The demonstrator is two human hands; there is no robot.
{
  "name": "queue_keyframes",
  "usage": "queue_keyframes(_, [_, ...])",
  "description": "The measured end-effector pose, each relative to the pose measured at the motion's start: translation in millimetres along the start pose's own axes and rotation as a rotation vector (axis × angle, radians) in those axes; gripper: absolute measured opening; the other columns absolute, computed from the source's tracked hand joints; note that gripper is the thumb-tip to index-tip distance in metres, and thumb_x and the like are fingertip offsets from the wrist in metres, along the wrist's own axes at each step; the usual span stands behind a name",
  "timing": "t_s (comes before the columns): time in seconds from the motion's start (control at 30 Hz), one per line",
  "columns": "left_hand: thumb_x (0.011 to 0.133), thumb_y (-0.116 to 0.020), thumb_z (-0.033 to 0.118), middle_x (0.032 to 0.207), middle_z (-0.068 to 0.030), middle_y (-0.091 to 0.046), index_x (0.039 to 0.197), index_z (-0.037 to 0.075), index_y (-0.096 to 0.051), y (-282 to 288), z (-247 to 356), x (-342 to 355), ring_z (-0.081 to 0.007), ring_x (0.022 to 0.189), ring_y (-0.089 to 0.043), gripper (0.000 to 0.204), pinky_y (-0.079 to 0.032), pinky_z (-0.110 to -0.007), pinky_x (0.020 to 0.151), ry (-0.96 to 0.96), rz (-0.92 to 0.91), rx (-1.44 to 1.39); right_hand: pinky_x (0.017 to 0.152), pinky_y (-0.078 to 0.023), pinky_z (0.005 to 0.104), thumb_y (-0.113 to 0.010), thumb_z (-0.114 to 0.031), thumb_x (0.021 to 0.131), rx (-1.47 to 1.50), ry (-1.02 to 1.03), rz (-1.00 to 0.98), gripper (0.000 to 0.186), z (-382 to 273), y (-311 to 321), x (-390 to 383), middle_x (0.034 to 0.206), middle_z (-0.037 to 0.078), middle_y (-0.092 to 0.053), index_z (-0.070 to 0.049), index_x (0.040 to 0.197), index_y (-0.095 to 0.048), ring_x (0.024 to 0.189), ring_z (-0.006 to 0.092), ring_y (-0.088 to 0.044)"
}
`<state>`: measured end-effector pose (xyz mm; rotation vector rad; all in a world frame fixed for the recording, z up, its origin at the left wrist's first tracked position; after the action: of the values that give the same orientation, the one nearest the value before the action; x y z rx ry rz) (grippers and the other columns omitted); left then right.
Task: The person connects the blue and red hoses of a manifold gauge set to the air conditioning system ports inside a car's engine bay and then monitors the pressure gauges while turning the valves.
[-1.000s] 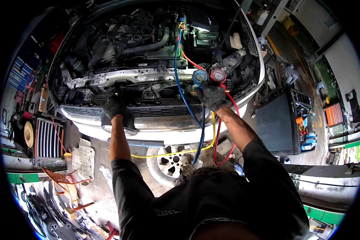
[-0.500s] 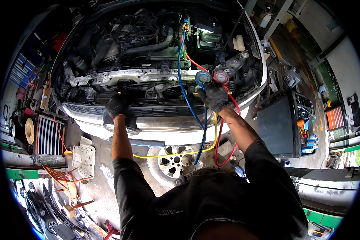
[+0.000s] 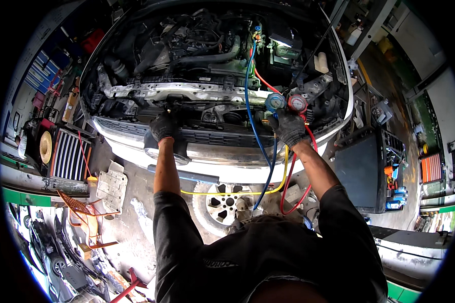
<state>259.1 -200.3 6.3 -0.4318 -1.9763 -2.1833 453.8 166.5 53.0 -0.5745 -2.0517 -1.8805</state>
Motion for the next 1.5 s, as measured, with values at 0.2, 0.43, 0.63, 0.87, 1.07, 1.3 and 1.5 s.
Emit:
queue_keyframes(0.2, [0.083,-0.047,0.038,0.073,-0.018,-0.065,0.075,0.007,-0.065,10.1,13.5,-5.3,-0.0359,0.071,-0.064,0.036,-0.049,-0.047,0.062,-0.056,0.098,-0.06,0.055,-0.047,0.0433,-0.05,-0.051,0.083,-0.1,-0.147,-0.417,0.048,8.2,-6.7,8.0,0.067,0.014,-0.061,-0.004,0.089,-0.06,0.059,0.0308,-0.061])
queue_keyframes(0.43, [0.078,-0.054,0.042,0.076,-0.0159,-0.065,0.078,0.01,-0.064,-4.9,5.5,-6.9,-0.0357,0.073,-0.064,0.034,-0.05,-0.048,0.062,-0.109,0.042,0.054,0.056,-0.046,0.0421,-0.059,-0.019,0.078,-0.294,0.209,-0.378,0.016,-98.8,80.5,106.5,0.093,0.003,-0.066,-0.015,0.089,-0.07,0.086,0.0201,-0.063])
queue_keyframes(0.63, [0.079,-0.056,0.034,0.076,-0.015,-0.065,0.081,0.01,-0.064,-8.7,50.0,8.8,-0.0347,0.072,-0.064,0.026,-0.049,-0.046,0.06,-0.161,0.129,-0.065,0.057,-0.046,0.0417,-0.058,-0.023,0.08,-0.043,0.283,-0.089,0.019,-146.5,213.3,105.2,0.091,0.005,-0.068,-0.011,0.09,-0.069,0.082,0.0233,-0.063])
queue_keyframes(0.87, [0.08,-0.055,0.035,0.078,-0.0154,-0.065,0.083,0.01,-0.064,15.9,2.1,-7.5,-0.035,0.073,-0.063,0.027,-0.049,-0.046,0.062,-0.123,0.139,0.004,0.059,-0.047,0.0418,-0.058,-0.024,0.08,0.518,0.27,-0.098,0.02,-146.4,204.0,-70.0,0.091,0.006,-0.068,-0.011,0.09,-0.069,0.083,0.0246,-0.063])
queue_keyframes(1.07, [0.081,-0.054,0.035,0.079,-0.0156,-0.065,0.085,0.01,-0.064,-0.7,16.2,0.4,-0.0353,0.075,-0.063,0.028,-0.049,-0.046,0.063,-0.189,0.077,-0.018,0.061,-0.047,0.0418,-0.058,-0.026,0.08,0.564,0.175,-0.115,0.021,-129.5,196.3,-95.2,0.091,0.007,-0.067,-0.011,0.09,-0.069,0.083,0.0257,-0.063])
queue_keyframes(1.3, [0.082,-0.053,0.036,0.082,-0.0159,-0.065,0.086,0.01,-0.064,-2.0,34.8,6.8,-0.0356,0.076,-0.063,0.029,-0.049,-0.046,0.064,-0.235,0.076,-0.02,0.063,-0.048,0.0419,-0.058,-0.027,0.08,0.574,0.138,-0.072,0.022,-108.7,209.1,-123.6,0.092,0.008,-0.067,-0.011,0.09,-0.069,0.084,0.0269,-0.063])
queue_keyframes(1.5, [0.083,-0.053,0.036,0.083,-0.0162,-0.065,0.088,0.01,-0.065,-3.2,15.6,8.3,-0.0359,0.078,-0.062,0.03,-0.049,-0.046,0.065,-0.186,0.038,-0.023,0.065,-0.049,0.042,-0.058,-0.028,0.08,0.624,0.19,-0.112,0.023,-107.5,214.8,-124.7,0.092,0.009,-0.067,-0.011,0.091,-0.068,0.084,0.028,-0.063])
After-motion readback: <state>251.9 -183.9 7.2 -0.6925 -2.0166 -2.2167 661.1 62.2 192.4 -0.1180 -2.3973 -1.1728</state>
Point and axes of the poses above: each hand's wrist, its own x-axis towards the middle knuckle, its own y-axis out of the back of the hand, z = x × y, the point moved 10 cm from there along x, towards the middle knuckle
